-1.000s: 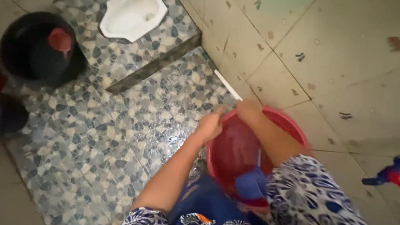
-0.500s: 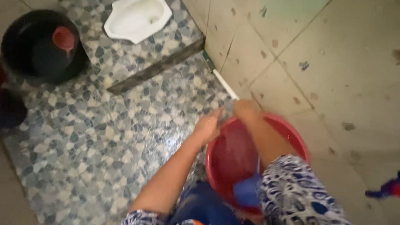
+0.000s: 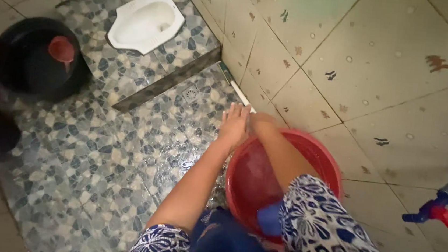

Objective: The person scrubs a tiled bathroom floor using a long-handled brush. They repeatedly scrub the floor surface and dip the brush into a red bucket of water to rinse it.

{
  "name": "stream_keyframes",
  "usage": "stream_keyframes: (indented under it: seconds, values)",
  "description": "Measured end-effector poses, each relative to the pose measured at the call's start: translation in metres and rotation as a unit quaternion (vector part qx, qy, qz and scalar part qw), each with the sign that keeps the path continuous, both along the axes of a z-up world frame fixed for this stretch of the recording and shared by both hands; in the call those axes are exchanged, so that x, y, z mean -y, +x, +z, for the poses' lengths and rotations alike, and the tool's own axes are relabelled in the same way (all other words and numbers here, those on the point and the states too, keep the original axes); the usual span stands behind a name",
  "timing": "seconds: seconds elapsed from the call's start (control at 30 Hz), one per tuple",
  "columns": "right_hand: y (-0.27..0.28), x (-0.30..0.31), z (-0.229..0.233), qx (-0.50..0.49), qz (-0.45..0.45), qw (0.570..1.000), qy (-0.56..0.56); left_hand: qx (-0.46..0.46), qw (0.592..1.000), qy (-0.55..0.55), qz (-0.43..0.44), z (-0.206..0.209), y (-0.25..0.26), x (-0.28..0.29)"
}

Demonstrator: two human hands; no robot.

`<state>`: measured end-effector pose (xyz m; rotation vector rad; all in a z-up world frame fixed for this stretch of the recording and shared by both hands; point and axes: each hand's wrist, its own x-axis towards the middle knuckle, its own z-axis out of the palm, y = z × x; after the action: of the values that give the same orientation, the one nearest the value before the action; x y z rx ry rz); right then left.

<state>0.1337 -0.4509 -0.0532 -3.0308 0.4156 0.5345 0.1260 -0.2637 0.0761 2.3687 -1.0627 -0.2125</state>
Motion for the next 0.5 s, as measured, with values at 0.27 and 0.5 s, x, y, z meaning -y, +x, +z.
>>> stream_keyframes:
  seconds: [0.27, 0.5]
  values:
    - [-0.086, -0.016, 0.057, 0.025, -0.114, 0.992, 0.052, -0.01, 0.999, 0.034, -0.012, 0.024, -0.004, -0.004]
    - [-0.007, 0.021, -0.013, 0.017, -0.001, 0.999, 0.041, 0.016, 1.0, 0.023, -0.01, -0.039, 0.02, 0.028]
